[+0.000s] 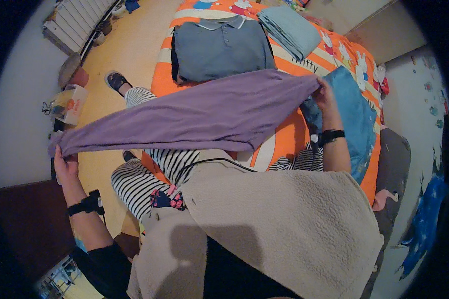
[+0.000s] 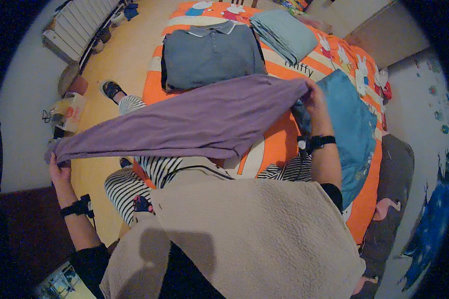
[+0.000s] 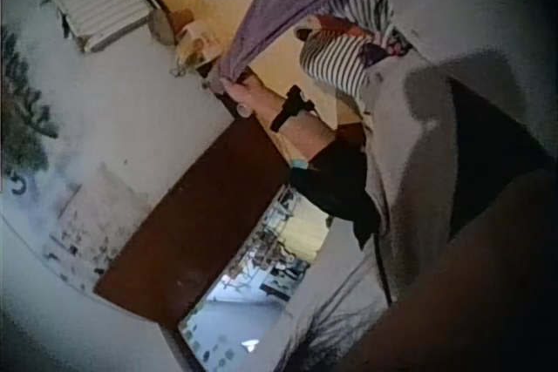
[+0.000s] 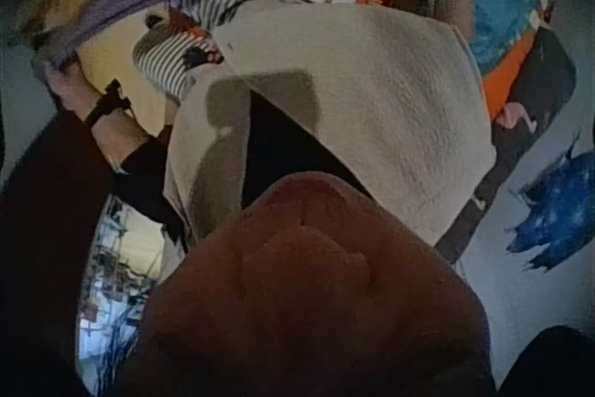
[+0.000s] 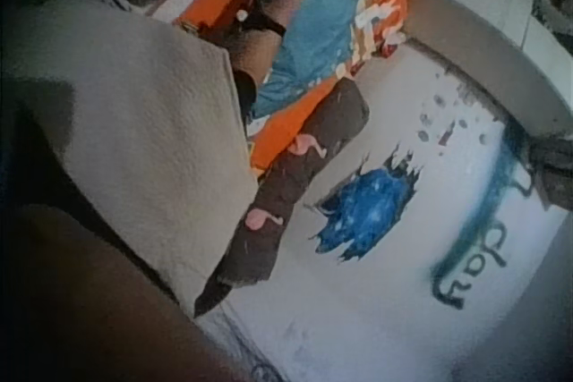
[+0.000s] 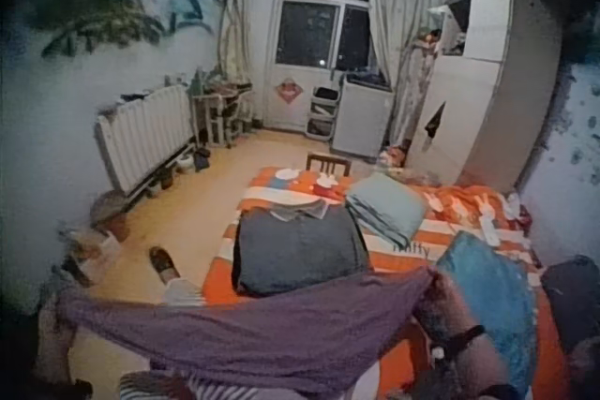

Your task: The person folds a pair of purple trousers and a black-and-white striped shirt on a bed. They smooth, align, and fold each garment into neat rectangles, then place them in a stack.

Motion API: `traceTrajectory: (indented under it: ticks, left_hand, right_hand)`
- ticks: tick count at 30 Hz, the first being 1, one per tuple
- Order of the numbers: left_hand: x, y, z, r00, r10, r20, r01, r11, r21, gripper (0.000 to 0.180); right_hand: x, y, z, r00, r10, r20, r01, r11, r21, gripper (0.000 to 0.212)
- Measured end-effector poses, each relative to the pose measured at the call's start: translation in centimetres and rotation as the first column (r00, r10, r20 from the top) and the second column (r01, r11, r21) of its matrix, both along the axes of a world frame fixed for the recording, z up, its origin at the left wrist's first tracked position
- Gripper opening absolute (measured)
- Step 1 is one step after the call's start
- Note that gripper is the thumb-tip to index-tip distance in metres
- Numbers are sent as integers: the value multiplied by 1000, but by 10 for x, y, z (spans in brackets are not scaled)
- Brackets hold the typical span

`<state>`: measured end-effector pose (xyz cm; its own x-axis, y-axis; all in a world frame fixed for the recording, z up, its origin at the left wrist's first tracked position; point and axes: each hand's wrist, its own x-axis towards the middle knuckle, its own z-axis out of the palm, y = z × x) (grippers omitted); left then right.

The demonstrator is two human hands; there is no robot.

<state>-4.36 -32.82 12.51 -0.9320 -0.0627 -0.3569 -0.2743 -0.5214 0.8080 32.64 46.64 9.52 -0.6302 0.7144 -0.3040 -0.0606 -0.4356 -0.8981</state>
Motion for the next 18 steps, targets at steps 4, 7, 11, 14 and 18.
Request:
traceTrajectory:
  ticks: [4, 7, 11, 14, 18]
  left_hand:
    - [-20, 35, 62, 998, 26, -65, -32, 996, -84, 41]
    - [-42, 30, 96, 983, 7, -182, -19, 998, -66, 43]
    - [-56, -6, 129, 965, 49, -256, -64, 997, -52, 45]
    - [-41, -39, 149, 953, 96, -288, -111, 993, -35, 43]
    - [-25, -62, 147, 933, 178, -311, -198, 980, -30, 40]
  right_hand:
    - [-65, 11, 78, 968, 180, -177, -168, 983, 78, 28]
    - [-110, 11, 116, 903, 347, -254, -289, 927, 240, 25]
    - [-135, 24, 158, 905, 342, -252, -231, 894, 384, 22]
    - [-123, 30, 170, 897, 269, -351, -120, 912, 392, 17]
    - [-103, 38, 135, 899, 196, -392, 0, 894, 447, 17]
